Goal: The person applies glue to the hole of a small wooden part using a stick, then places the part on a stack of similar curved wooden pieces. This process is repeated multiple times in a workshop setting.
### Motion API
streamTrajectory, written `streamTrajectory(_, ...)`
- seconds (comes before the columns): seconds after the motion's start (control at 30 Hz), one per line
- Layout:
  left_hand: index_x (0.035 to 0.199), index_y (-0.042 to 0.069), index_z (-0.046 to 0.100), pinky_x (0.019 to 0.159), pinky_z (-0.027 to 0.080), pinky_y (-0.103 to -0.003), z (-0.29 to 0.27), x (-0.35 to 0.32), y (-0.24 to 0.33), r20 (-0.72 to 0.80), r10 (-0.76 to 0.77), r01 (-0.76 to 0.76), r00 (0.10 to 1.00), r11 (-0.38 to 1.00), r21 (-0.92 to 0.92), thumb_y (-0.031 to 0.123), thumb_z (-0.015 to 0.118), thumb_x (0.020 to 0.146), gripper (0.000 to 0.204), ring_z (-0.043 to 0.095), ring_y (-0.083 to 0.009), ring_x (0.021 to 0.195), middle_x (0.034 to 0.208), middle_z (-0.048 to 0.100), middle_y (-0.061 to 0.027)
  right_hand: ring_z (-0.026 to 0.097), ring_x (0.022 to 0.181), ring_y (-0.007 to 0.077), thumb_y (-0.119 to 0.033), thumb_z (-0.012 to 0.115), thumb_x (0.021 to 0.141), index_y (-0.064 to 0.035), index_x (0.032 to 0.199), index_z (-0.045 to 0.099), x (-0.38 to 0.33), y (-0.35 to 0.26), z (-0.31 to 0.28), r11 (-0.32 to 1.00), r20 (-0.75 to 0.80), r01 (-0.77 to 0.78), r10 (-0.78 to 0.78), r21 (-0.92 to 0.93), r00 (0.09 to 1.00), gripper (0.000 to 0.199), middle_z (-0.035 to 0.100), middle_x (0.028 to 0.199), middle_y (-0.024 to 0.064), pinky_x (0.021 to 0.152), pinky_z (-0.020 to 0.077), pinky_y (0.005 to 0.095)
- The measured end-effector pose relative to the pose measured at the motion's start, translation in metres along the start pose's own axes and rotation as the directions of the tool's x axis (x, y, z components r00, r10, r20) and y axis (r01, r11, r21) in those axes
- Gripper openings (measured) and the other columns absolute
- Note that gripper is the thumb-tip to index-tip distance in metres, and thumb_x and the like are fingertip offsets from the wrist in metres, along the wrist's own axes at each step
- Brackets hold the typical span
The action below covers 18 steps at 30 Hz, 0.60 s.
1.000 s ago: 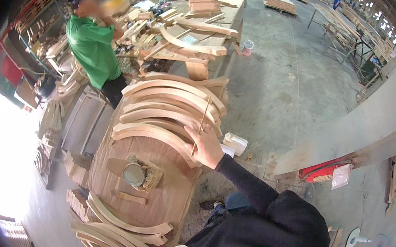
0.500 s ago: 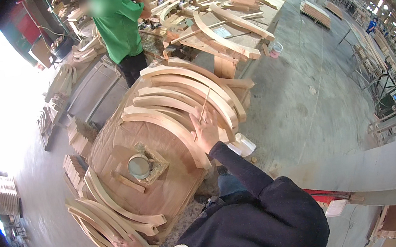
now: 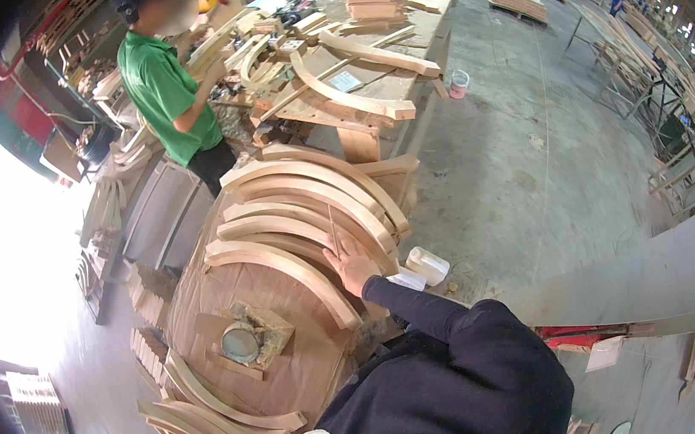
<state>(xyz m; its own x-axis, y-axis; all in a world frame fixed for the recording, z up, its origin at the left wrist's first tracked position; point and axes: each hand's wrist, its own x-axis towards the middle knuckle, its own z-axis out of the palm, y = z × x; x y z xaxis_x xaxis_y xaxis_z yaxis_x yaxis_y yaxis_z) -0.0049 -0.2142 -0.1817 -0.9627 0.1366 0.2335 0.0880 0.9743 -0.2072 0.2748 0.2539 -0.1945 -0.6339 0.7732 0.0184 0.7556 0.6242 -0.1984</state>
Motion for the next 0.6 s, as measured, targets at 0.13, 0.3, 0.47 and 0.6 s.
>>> streamTrajectory(0.13, 0.146, 0.011, 0.029, 0.111, 0.026, -0.042, 0.005, 0.003, -0.001, -0.02, -0.013, 0.013, 1.0, 1.0, -0.003, 0.043, 0.055, 0.084, 0.074, 0.033, -0.0312, 0.133, 0.147, 0.032, -0.0173, 0.02, 0.141, 0.0335, -0.013, 0.051, 0.085, -0.0103, 0.142, 0.038, 0.0, -0.003, -0.004, 0.999, 0.009, 0.035, -0.035, -0.002, 0.999, 0.059, 0.015, 0.156, 0.0112, 0.11, 0.0265, 0.0481)
streamTrajectory(0.3, 0.145, 0.011, 0.029, 0.111, 0.026, -0.042, 0.012, 0.004, 0.003, -0.045, -0.007, 0.006, 0.999, 1.0, -0.018, 0.043, 0.055, 0.084, 0.074, 0.033, -0.0313, 0.133, 0.147, 0.032, -0.0174, 0.021, 0.14, 0.0347, -0.012, 0.046, 0.088, -0.009, 0.138, 0.042, -0.001, -0.002, 0.002, 0.998, -0.046, 0.035, -0.033, 0.058, 0.998, 0.05, 0.016, 0.155, 0.012, 0.111, 0.0269, 0.0469)
streamTrajectory(0.47, 0.145, 0.011, 0.03, 0.111, 0.026, -0.042, 0.017, 0.004, 0.004, -0.058, 0.01, -0.012, 0.998, 0.999, -0.033, 0.043, 0.056, 0.084, 0.074, 0.033, -0.0314, 0.134, 0.146, 0.033, -0.0175, 0.023, 0.139, 0.0352, -0.01, 0.047, 0.087, -0.0075, 0.135, 0.046, 0.0, 0.0, 0.003, 0.996, -0.078, 0.05, -0.044, 0.069, 0.996, 0.048, 0.018, 0.154, 0.0154, 0.111, 0.0268, 0.0461)
streamTrajectory(0.6, 0.145, 0.011, 0.031, 0.111, 0.026, -0.042, 0.017, 0.003, 0.003, -0.069, 0.018, -0.021, 0.997, 0.999, -0.038, 0.042, 0.056, 0.084, 0.073, 0.033, -0.0315, 0.134, 0.146, 0.033, -0.0175, 0.023, 0.139, 0.0356, -0.01, 0.048, 0.087, -0.0066, 0.134, 0.047, -0.001, 0.0, -0.001, 0.997, -0.075, 0.051, -0.046, 0.065, 0.996, 0.047, 0.018, 0.153, 0.0164, 0.111, 0.0279, 0.0455)
